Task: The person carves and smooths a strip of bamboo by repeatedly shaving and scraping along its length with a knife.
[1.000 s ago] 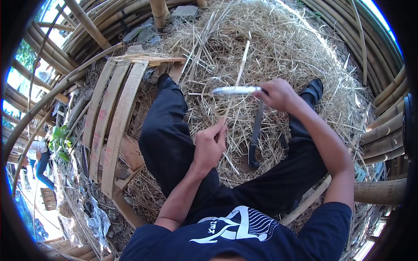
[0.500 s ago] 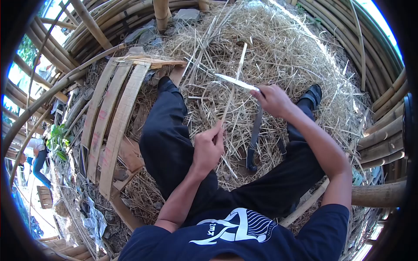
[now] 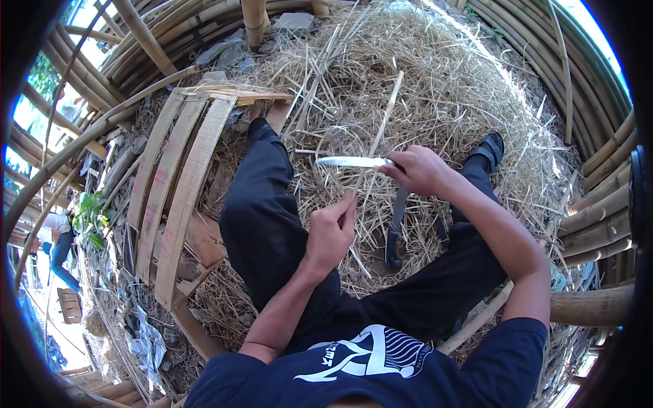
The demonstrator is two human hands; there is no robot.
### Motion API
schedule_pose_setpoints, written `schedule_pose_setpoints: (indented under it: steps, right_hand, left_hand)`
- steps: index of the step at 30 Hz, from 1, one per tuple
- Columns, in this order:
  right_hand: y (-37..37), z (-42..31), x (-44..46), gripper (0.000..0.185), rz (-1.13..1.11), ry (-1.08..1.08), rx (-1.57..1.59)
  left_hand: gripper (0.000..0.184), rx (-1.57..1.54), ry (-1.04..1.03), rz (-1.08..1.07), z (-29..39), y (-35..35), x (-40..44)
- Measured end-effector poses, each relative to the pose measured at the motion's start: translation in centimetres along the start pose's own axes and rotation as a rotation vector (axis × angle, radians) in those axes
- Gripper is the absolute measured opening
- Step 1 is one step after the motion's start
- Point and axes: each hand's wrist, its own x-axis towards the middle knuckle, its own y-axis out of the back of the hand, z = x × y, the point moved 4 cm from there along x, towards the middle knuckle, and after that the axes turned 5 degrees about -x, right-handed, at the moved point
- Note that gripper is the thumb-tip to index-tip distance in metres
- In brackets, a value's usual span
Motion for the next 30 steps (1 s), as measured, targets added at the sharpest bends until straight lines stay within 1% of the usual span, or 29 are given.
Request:
schedule_pose_setpoints:
  steps: [1, 2, 4, 5, 6, 7, 8, 9, 10, 12, 13, 14, 16, 17, 18, 20, 21, 23, 24, 26, 27, 30]
  right_hand:
    - [-0.3, 0.2, 0.1, 0.040, -0.029, 0.024, 0.025]
    - [-1.1, 3.8, 1.1, 0.041, -0.108, -0.259, -0.070]
    - [1.9, 5.2, 1.0, 0.045, 0.015, -0.215, -0.197]
    - [1.4, 4.6, 0.2, 0.051, 0.040, -0.298, 0.005]
    - [0.4, 4.3, 0.0, 0.051, 0.068, -0.340, 0.033]
    - [0.5, 3.5, 0.0, 0.050, 0.079, -0.280, 0.084]
    - [0.4, 2.6, 0.0, 0.050, 0.083, -0.222, 0.141]
    - [0.7, 1.0, -0.2, 0.048, 0.054, -0.055, 0.052]
    - [0.5, -0.4, -0.4, 0.045, -0.057, -0.054, -0.013]
    - [-0.4, -1.6, -0.7, 0.034, -0.160, 0.106, 0.010]
    - [-0.5, -0.2, -0.2, 0.039, -0.174, 0.018, -0.017]
    - [0.0, 1.5, 0.1, 0.039, -0.176, 0.016, -0.009]
    - [2.8, 5.3, 0.4, 0.047, -0.025, -0.330, -0.242]
    - [1.7, 4.8, -0.2, 0.054, -0.017, -0.430, -0.101]
    - [0.4, 4.3, -0.9, 0.055, 0.170, -0.334, 0.140]
    - [-2.3, 4.5, -0.5, 0.052, -0.037, -0.384, 0.458]
    - [-1.9, 2.8, -0.8, 0.052, -0.046, -0.388, 0.463]
    - [-0.5, -1.8, -1.1, 0.050, -0.255, -0.189, 0.314]
    - [-1.0, -2.5, -1.0, 0.048, -0.207, -0.031, 0.110]
    - [-0.3, -0.8, -0.3, 0.049, -0.250, -0.113, -0.068]
    - [-0.2, 0.0, -0.4, 0.049, -0.255, -0.122, -0.060]
    - [2.2, 3.6, -0.2, 0.052, 0.005, -0.427, 0.047]
  left_hand:
    - [0.027, 0.006, 0.004, 0.004, 0.0, 0.2, 0.1]
    - [0.027, 0.034, 0.041, -0.027, 0.0, 0.3, 0.1]
    - [0.027, 0.055, 0.069, -0.064, 0.5, 0.2, 0.0]
    - [0.027, 0.044, 0.093, -0.069, 0.8, 0.1, 0.2]
    - [0.027, 0.030, 0.117, -0.071, 1.0, -0.2, 0.4]
    - [0.026, 0.036, 0.061, -0.033, 0.4, -0.2, 0.4]
    - [0.026, 0.033, 0.061, -0.037, -0.1, -0.5, 0.3]
    - [0.026, 0.034, 0.050, -0.042, -0.2, -0.5, 0.1]
    - [0.026, 0.037, 0.033, -0.040, -0.2, -0.4, 0.1]
    - [0.026, 0.036, 0.031, -0.027, 0.1, 0.0, 0.1]
    - [0.026, 0.042, 0.019, -0.006, 0.0, 0.2, 0.1]
    - [0.026, 0.045, 0.014, 0.006, -0.1, 0.4, -0.2]
    - [0.026, 0.026, 0.044, -0.040, -0.3, 0.4, -0.1]
    - [0.026, 0.009, 0.054, -0.035, -0.3, 0.2, 0.0]
    - [0.026, -0.013, 0.066, -0.029, -0.2, -0.2, 0.3]
    - [0.026, 0.002, 0.085, -0.035, -0.4, -0.2, 0.3]
    - [0.027, 0.009, 0.042, -0.019, -0.3, -0.2, -0.1]
    - [0.029, -0.016, -0.041, 0.020, -0.6, 0.1, -0.1]
    - [0.029, -0.012, -0.037, 0.025, -0.6, 0.2, -0.2]
    - [0.028, 0.074, -0.073, -0.002, -0.6, 0.5, -0.2]
    - [0.028, 0.073, -0.068, -0.013, -0.4, 0.3, -0.3]
    - [0.026, 0.095, -0.056, -0.036, 0.7, -0.1, 0.6]
